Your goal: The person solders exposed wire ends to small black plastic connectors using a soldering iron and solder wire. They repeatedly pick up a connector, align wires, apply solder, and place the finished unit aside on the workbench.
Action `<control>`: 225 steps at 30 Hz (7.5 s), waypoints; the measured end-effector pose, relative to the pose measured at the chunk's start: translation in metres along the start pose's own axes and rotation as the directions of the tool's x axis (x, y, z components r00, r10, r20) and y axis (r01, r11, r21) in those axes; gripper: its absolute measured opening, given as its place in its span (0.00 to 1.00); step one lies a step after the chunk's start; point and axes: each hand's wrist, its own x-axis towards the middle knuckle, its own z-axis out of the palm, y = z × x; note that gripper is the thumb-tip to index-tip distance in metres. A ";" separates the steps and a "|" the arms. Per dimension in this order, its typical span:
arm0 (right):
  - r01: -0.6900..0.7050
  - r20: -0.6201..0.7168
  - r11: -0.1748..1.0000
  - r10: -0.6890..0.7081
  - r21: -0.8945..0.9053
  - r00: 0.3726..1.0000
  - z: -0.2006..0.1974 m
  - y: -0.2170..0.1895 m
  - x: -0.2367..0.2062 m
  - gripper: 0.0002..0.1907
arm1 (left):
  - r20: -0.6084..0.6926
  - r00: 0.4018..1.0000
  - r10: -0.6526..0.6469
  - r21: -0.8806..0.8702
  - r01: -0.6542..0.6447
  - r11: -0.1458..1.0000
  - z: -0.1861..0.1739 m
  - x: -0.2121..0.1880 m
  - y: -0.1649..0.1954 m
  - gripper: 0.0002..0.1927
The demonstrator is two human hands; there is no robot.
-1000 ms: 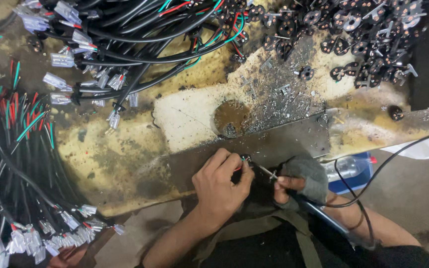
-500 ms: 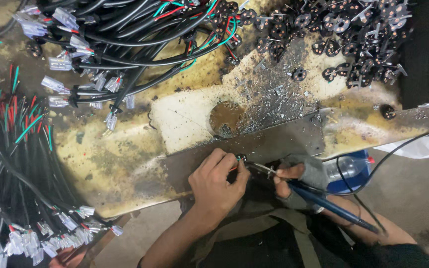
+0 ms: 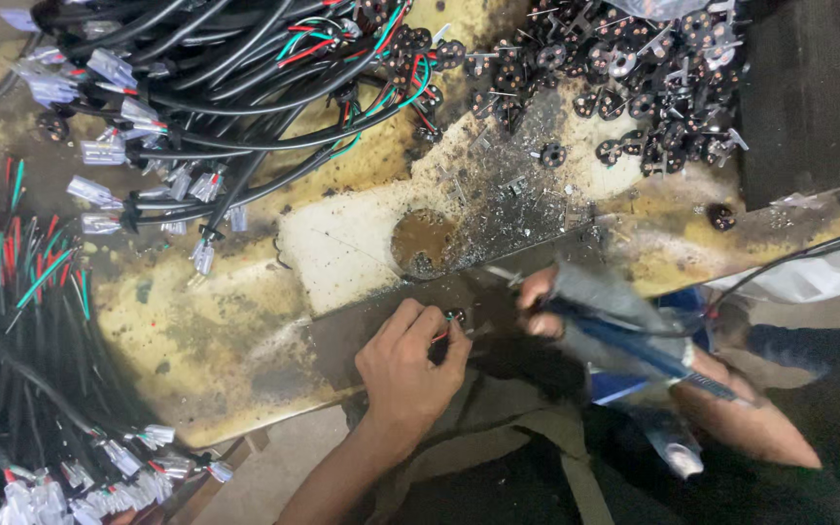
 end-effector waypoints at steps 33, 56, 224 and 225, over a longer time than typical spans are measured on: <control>0.273 0.265 0.427 -0.080 -0.862 0.961 0.028 -0.042 0.015 0.23 | 0.058 0.998 0.011 0.006 -0.012 1.000 -0.002 0.004 -0.001 0.08; -0.097 -0.371 0.994 0.073 -0.046 0.926 0.055 -0.019 0.012 0.24 | -0.002 0.997 0.081 0.046 -0.081 0.996 0.006 0.005 0.004 0.07; -0.518 -0.361 0.853 0.504 0.066 0.784 0.065 0.015 -0.038 0.20 | 0.050 0.998 -0.035 -0.081 0.039 0.996 -0.008 0.003 -0.016 0.09; -0.580 -0.088 0.800 0.596 0.155 0.798 0.064 0.015 -0.039 0.20 | 0.059 0.998 -0.039 -0.096 0.044 0.994 -0.009 0.003 -0.016 0.09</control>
